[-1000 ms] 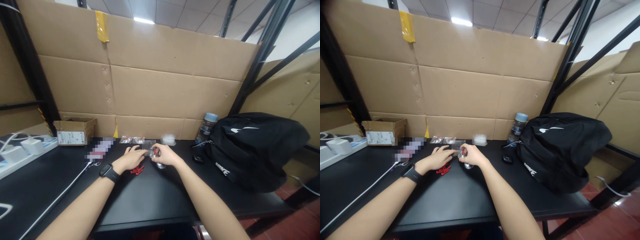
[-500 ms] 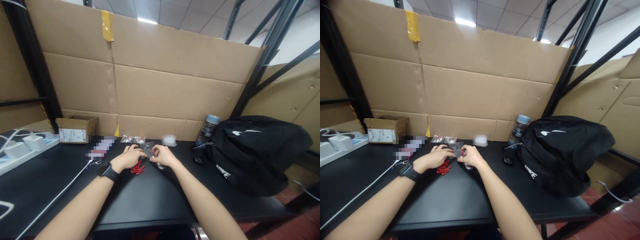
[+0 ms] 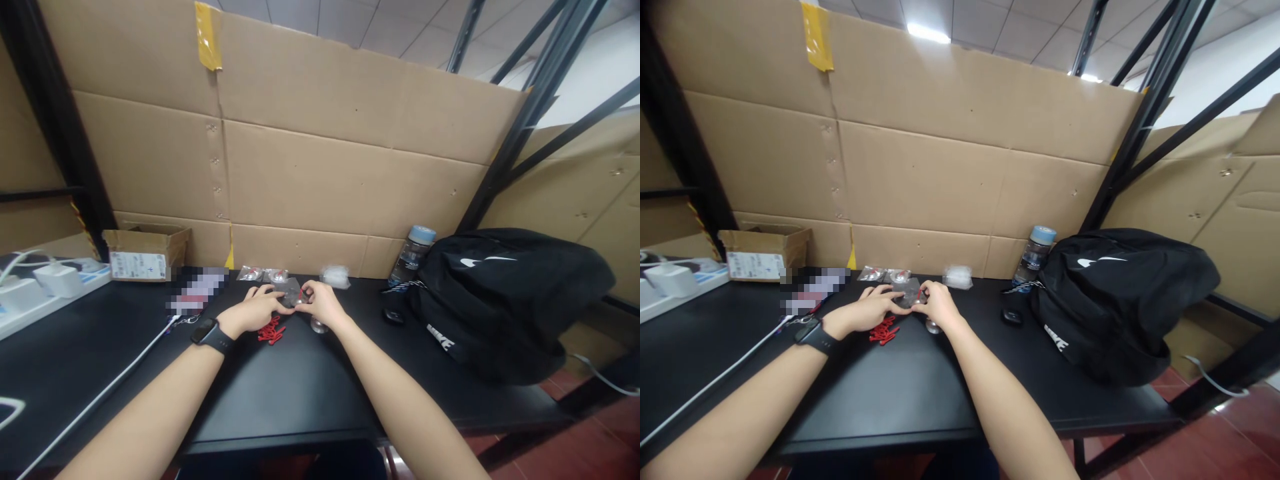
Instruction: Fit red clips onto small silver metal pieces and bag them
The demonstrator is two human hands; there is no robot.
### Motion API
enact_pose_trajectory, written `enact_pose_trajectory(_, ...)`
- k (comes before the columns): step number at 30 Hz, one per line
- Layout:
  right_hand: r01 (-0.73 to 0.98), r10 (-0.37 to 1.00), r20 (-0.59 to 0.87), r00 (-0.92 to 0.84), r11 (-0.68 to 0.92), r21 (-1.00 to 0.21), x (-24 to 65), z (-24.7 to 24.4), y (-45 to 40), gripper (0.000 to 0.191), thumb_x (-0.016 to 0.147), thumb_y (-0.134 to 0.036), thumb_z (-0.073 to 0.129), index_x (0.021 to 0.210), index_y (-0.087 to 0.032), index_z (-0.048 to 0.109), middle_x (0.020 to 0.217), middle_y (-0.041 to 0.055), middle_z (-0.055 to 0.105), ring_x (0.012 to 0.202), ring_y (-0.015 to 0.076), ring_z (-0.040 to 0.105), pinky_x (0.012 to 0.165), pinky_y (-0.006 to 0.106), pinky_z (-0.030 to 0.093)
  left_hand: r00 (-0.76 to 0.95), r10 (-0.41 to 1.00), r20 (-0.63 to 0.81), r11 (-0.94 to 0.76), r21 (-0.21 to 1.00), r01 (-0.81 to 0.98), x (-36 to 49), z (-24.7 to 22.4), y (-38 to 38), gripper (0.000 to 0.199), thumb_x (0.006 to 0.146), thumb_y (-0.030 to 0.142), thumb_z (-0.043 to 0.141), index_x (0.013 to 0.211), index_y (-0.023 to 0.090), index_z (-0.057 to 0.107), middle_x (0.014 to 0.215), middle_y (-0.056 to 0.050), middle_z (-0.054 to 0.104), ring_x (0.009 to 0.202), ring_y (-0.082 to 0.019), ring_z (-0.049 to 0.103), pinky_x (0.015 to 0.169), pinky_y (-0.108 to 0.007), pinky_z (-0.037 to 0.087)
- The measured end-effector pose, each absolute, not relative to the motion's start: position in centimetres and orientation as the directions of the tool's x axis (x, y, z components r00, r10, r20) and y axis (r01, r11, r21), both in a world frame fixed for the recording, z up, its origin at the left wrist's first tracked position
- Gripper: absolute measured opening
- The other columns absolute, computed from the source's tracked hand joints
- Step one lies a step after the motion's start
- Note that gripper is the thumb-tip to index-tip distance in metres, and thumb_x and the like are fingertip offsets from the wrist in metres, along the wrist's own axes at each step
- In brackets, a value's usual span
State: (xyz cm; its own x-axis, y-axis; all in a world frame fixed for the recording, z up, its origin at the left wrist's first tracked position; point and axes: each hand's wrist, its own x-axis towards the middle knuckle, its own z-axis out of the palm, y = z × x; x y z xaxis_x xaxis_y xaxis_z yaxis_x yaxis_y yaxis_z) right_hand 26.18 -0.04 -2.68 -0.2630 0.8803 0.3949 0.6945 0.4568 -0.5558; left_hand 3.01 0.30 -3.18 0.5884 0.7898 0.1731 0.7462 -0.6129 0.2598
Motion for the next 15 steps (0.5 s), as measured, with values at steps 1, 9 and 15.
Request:
enact_pose_trajectory(1,0.690,0.870,0.405,-0.281,0.476,-0.544,26.1,-2.7,0.0,0.046,0.061,-0.030,0.090,0.101,-0.019,0.068,0.088,0.0017,0.064,0.070,0.0141,0.059,0.071,0.027,0.047,0.599,0.784,0.162,-0.619,0.254,0.743,3.1,-3.1,0.3,0.062,0.075,0.006,0.049,0.110,0.051,0.073,0.145,0.002,0.057,0.140,-0.036,0.038,0.109,-0.060,0.023)
enact_pose_trajectory(9,0.663,0.813,0.434,-0.387,0.573,-0.482,25.8,-3.0,-0.1,0.043,0.066,-0.016,0.085,0.105,-0.020,0.066,0.093,0.0011,0.062,0.071,0.0123,0.056,0.073,0.027,0.046,0.629,0.759,0.165,-0.648,0.279,0.709,3.4,-3.0,0.4,0.063,0.073,0.005,0.051,0.109,0.052,0.073,0.143,0.004,0.059,0.139,-0.033,0.040,0.110,-0.057,0.027)
enact_pose_trajectory(15,0.800,0.827,0.430,-0.362,0.512,-0.313,25.5,-1.8,-0.7,0.042,0.070,-0.028,0.086,0.106,-0.021,0.066,0.100,0.0033,0.061,0.090,0.0180,0.060,0.078,0.028,0.044,0.655,0.753,0.070,-0.656,0.170,0.736,3.6,-2.6,0.2,0.069,0.076,0.003,0.048,0.120,0.052,0.068,0.151,0.004,0.051,0.143,-0.034,0.034,0.111,-0.056,0.025)
